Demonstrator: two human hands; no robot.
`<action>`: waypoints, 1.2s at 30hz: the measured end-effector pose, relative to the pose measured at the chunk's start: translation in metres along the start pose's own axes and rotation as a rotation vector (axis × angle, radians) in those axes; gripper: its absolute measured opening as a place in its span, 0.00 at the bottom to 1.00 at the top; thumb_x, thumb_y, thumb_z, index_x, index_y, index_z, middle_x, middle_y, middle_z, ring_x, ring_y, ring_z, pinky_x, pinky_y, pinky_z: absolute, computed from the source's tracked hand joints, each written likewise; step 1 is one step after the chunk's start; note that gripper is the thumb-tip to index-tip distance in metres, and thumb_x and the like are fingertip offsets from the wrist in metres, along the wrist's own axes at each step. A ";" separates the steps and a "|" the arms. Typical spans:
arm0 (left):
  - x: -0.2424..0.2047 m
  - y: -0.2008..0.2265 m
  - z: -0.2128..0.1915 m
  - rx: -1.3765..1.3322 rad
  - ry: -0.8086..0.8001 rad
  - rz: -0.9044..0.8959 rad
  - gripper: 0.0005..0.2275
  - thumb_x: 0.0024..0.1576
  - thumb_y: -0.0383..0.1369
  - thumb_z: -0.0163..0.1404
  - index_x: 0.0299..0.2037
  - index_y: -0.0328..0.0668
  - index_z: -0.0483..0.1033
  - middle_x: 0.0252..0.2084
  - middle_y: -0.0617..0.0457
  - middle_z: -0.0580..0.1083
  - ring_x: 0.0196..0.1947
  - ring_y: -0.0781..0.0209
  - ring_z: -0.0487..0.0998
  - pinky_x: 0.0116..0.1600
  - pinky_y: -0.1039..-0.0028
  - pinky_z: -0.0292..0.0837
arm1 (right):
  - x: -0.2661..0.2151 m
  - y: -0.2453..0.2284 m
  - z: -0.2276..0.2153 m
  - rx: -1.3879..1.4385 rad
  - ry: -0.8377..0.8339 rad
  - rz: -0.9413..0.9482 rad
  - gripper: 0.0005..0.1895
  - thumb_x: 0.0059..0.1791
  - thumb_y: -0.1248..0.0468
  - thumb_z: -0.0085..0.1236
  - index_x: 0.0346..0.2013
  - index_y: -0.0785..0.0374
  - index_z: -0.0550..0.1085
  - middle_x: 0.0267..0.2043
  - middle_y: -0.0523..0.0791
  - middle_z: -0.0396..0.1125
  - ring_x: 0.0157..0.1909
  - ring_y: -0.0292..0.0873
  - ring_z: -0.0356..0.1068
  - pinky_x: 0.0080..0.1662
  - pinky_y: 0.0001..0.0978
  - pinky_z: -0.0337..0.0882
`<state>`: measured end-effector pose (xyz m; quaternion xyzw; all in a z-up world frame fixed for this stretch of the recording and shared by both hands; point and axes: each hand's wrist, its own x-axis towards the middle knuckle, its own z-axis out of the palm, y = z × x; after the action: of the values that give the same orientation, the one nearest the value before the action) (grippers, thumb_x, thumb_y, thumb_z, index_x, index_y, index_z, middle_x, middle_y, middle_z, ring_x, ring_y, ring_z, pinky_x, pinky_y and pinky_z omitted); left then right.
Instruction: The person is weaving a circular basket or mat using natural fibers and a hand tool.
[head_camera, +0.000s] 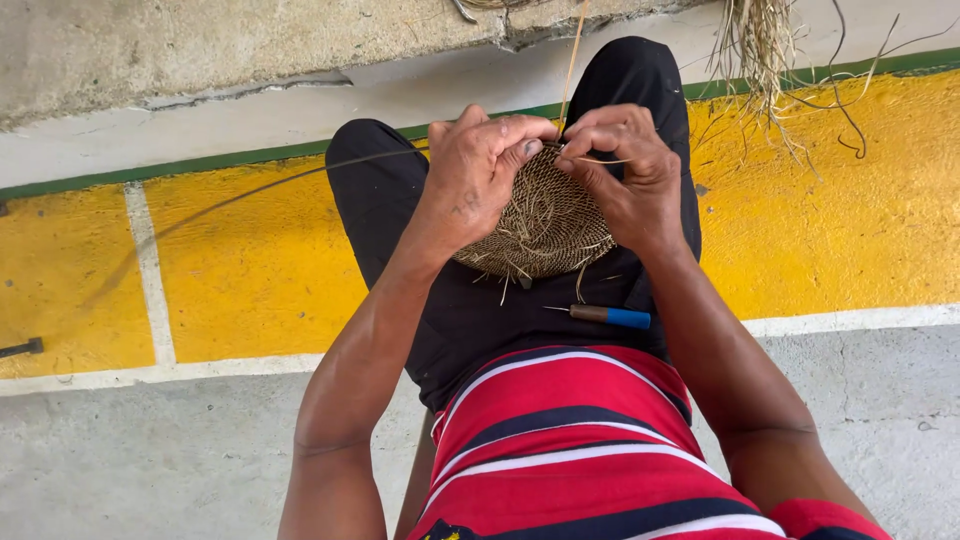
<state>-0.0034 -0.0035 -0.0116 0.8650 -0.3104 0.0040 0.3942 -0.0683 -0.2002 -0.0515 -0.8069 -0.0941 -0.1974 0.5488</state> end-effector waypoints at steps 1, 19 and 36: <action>0.000 0.001 0.000 -0.001 0.001 0.001 0.08 0.66 0.35 0.50 0.49 0.54 0.83 0.34 0.64 0.80 0.33 0.65 0.65 0.50 0.70 0.52 | 0.000 0.001 0.000 -0.023 -0.013 0.016 0.08 0.50 0.67 0.71 0.42 0.56 0.79 0.48 0.40 0.71 0.56 0.39 0.69 0.61 0.36 0.70; -0.003 0.010 -0.002 -0.028 0.037 0.001 0.07 0.65 0.33 0.52 0.47 0.60 0.84 0.26 0.65 0.73 0.33 0.67 0.65 0.48 0.70 0.52 | 0.042 0.034 -0.031 0.242 -0.253 0.406 0.08 0.57 0.65 0.57 0.50 0.60 0.77 0.42 0.43 0.74 0.46 0.35 0.75 0.53 0.28 0.77; -0.006 0.025 -0.004 0.034 0.062 -0.009 0.07 0.62 0.33 0.53 0.44 0.60 0.83 0.29 0.64 0.75 0.35 0.63 0.67 0.49 0.66 0.52 | 0.087 -0.009 -0.014 0.609 -0.215 0.515 0.08 0.54 0.62 0.52 0.47 0.59 0.72 0.37 0.41 0.72 0.36 0.33 0.74 0.41 0.25 0.77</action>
<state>-0.0206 -0.0104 0.0063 0.8723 -0.2941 0.0343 0.3891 0.0037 -0.2150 -0.0026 -0.6207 0.0000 0.0687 0.7810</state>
